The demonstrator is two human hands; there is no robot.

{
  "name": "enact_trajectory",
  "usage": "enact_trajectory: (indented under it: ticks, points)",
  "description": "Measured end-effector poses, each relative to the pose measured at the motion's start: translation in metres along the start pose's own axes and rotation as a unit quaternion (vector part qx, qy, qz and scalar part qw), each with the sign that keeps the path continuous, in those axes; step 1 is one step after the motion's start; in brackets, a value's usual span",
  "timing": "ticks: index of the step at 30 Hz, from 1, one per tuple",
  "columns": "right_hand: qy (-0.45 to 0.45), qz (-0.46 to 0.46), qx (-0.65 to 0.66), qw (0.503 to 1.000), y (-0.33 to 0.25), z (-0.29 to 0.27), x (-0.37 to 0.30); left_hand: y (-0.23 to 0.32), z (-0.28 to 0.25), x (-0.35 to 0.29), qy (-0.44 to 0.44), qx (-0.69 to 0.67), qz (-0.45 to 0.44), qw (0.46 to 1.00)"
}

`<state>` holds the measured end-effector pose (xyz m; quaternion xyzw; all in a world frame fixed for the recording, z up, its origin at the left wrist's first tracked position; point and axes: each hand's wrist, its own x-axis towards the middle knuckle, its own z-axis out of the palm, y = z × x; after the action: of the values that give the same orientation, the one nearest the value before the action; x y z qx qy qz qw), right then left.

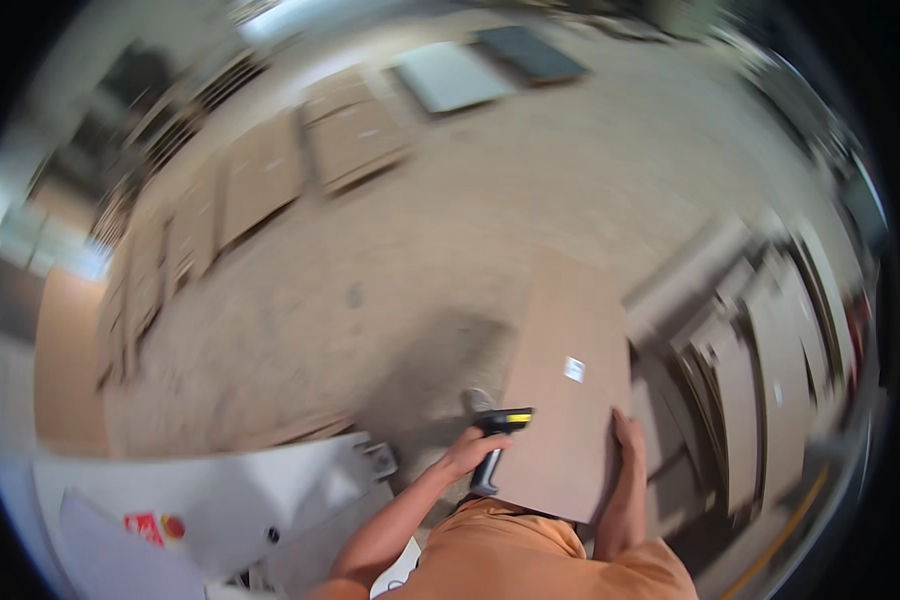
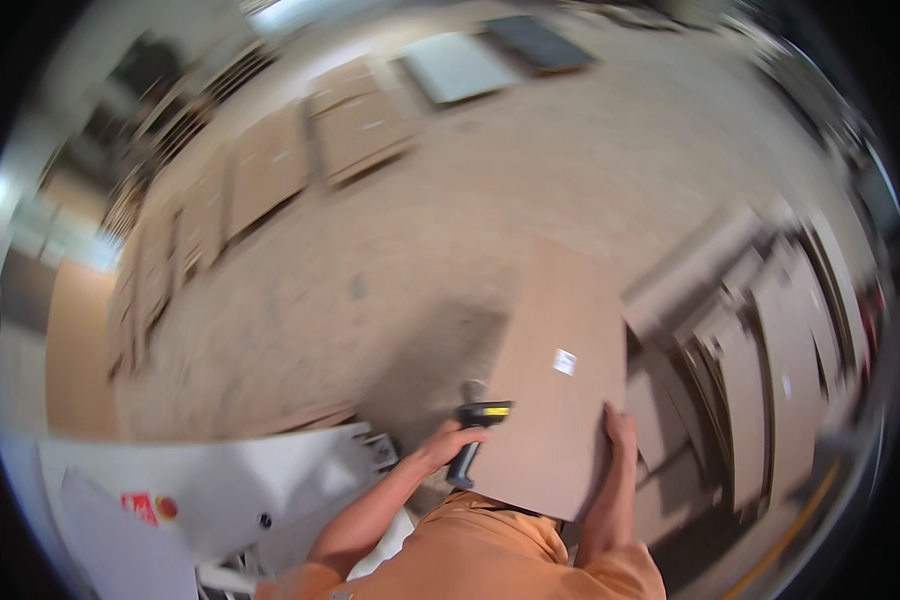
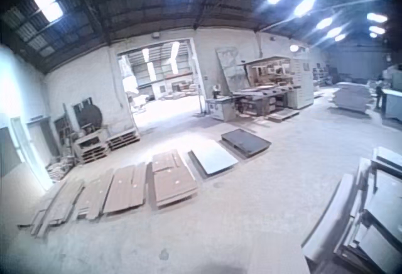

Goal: The person repeatedly picks up flat wooden panels from the floor, scans their labels with a handheld barcode scanner, places them on a machine table, and then stacks them in a designated area. This cycle is performed multiple times throughout the clip.

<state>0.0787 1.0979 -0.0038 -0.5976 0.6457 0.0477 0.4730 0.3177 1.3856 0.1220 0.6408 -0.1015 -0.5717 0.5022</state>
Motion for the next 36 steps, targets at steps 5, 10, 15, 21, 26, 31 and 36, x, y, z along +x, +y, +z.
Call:
enact_trajectory:
  ticks: [5, 10, 15, 21, 26, 31, 36]
  points:
    - [-0.050, -0.011, -0.101, 0.994, -0.162, 0.100, -0.010, 0.073, -0.123, -0.014, 0.112, -0.029, 0.003, 0.993]
    - [-0.374, -0.047, 0.293, 0.879, -0.330, 0.183, -0.218, 0.118, -0.270, -0.026, 0.188, -0.045, -0.024, 0.981]
    - [-0.340, -0.013, 0.081, 0.937, -0.491, 0.338, -0.291, 0.135, -0.437, -0.020, 0.248, -0.063, -0.010, 0.967]
    - [-0.355, -0.040, -0.070, 0.932, -0.568, 0.526, -0.237, 0.140, -0.628, -0.076, 0.266, -0.172, -0.044, 0.948]
    - [-0.277, -0.130, -0.297, 0.905, -0.652, 0.698, -0.172, 0.128, -0.773, -0.099, 0.346, -0.198, 0.028, 0.916]
    - [-0.275, -0.119, -0.375, 0.877, -0.722, 0.881, -0.175, 0.060, -0.919, -0.131, 0.347, -0.396, 0.052, 0.849]
    - [-0.310, -0.200, -0.461, 0.807, -0.766, 1.100, -0.253, 0.005, -1.079, -0.218, 0.400, -0.480, 0.054, 0.778]
